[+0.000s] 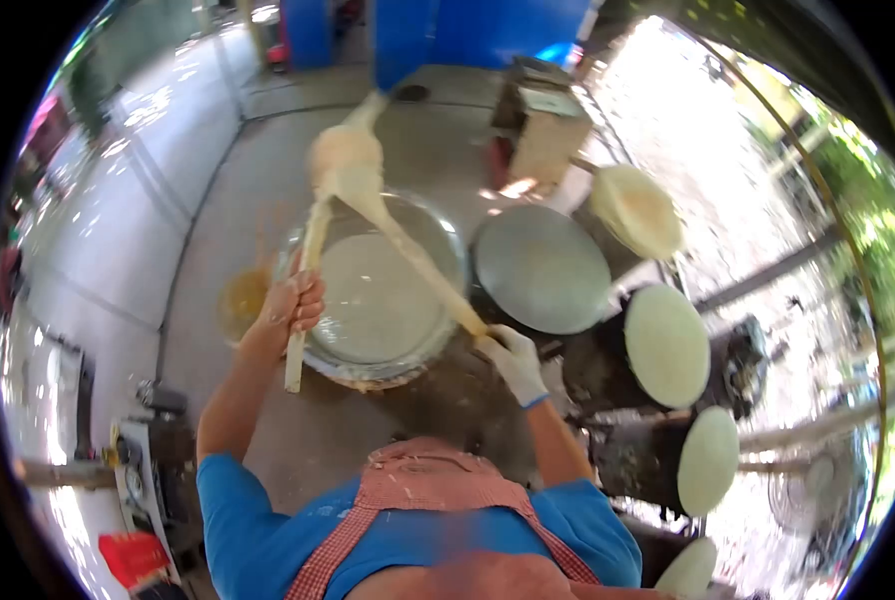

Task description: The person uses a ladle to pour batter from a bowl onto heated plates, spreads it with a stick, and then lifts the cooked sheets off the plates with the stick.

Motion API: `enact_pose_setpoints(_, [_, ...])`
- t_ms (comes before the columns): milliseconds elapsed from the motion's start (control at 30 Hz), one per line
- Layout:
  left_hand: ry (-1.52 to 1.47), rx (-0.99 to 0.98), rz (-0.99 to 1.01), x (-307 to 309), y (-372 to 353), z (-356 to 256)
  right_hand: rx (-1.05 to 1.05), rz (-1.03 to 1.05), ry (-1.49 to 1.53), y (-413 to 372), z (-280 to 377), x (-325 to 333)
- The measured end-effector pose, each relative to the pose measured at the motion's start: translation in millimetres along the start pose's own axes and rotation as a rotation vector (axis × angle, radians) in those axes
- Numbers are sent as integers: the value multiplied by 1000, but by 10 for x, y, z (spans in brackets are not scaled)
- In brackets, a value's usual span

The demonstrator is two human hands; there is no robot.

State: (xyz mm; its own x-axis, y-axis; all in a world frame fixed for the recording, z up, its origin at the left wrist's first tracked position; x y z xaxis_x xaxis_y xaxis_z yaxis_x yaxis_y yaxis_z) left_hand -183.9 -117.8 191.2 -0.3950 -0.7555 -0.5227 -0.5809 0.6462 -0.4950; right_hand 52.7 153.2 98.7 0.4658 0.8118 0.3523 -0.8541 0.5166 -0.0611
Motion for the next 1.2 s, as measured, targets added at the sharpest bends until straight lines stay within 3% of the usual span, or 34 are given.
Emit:
enact_pose_setpoints(33, [142, -87, -51, -208, 82, 132, -39, 41, -21, 15, -15, 3])
enact_pose_setpoints(67, [58, -3, 109, -90, 372, 369, -91, 65, -43, -12, -74, 31])
enact_pose_setpoints(100, [-30, 98, 267, 174, 716, 580, -9, -5, -95, -73, -222, 47])
enact_pose_setpoints(167, [-737, 661, 372, 228, 1118, 1049, -183, 69, -233, -330, -547, 221])
enact_pose_setpoints(233, [-904, 665, 251, -230, 1045, 1332, -246, 107, -249, -672, -1119, 468])
enact_pose_setpoints(267, [-873, 564, 154, -499, 1021, 1507, -240, 85, -356, -886, -1351, 610])
enact_pose_setpoints(333, [-989, 683, 202, -716, 1331, 2018, -388, 29, -489, -1374, -1350, 1028])
enact_pose_setpoints(367, [-1048, 726, 221, -755, 1409, 2117, -321, -67, -559, -1598, -1617, 1152])
enact_pose_setpoints(433, [-1174, 850, 305, -1438, 1334, 2167, -456, -73, -768, -1863, -1845, 1597])
enact_pose_setpoints(467, [-1157, 955, 496, -1623, 1483, 2218, -542, -138, -756, -1919, -1830, 1824])
enact_pose_setpoints(500, [-1089, 950, 555, -1840, 1604, 2194, -627, -206, -745, -1922, -1790, 2024])
enact_pose_setpoints(567, [-771, 923, 442, -2089, 1986, 2159, -758, -400, -481, -1810, -1803, 2299])
enact_pose_setpoints(633, [-206, 520, 234, -2371, 2318, 2083, -483, -624, -460, -1510, -1655, 2399])
enact_pose_setpoints(700, [260, 258, 207, -2598, 2755, 2109, -311, -586, -523, -1113, -1282, 2341])
enact_pose_setpoints(767, [457, 89, 155, -2814, 3034, 2275, -133, -521, -723, -645, -1395, 2195])
enact_pose_setpoints(867, [792, -108, 86, -2859, 3655, 2509, -396, -376, -950, -2, -1605, 2036])
enact_pose_setpoints(900, [911, -160, 62, -2750, 3921, 2642, -461, -358, -890, -13, -1590, 2074])
enact_pose_setpoints(933, [1124, -539, -17, -2543, 4264, 2801, -520, -341, -825, -21, -1539, 2145])
enact_pose_setpoints(967, [1204, -580, -13, -2486, 4319, 2723, -567, -328, -764, 22, -1505, 2267])
enact_pose_setpoints(1000, [1281, -612, -15, -2428, 4311, 2646, -580, -404, -482, -23, -1686, 2389])
enact_pose_setpoints(1100, [1480, -572, -51, -2503, 3927, 2413, -163, -728, 499, 213, -2128, 2177])
enact_pose_setpoints(1133, [1541, -540, -70, -2575, 3802, 2355, -144, -739, 531, 385, -2027, 2062])
enact_pose_setpoints(1200, [1438, -600, -98, -2743, 3751, 2285, -370, -594, -255, 578, -2074, 1989])
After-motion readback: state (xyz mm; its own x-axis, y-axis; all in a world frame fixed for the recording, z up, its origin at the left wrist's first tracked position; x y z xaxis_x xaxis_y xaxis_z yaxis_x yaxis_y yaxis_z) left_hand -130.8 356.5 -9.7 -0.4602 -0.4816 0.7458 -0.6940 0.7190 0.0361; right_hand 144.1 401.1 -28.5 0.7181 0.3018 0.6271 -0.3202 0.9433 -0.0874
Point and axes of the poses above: each hand's wrist, its own y-axis towards the middle knuckle, its own x-axis out of the back of the hand, z = x × y, the point moved 2 cm from there along y, towards the middle knuckle, and after that the axes turned 4 degrees about -y, right-handed, at the moved point
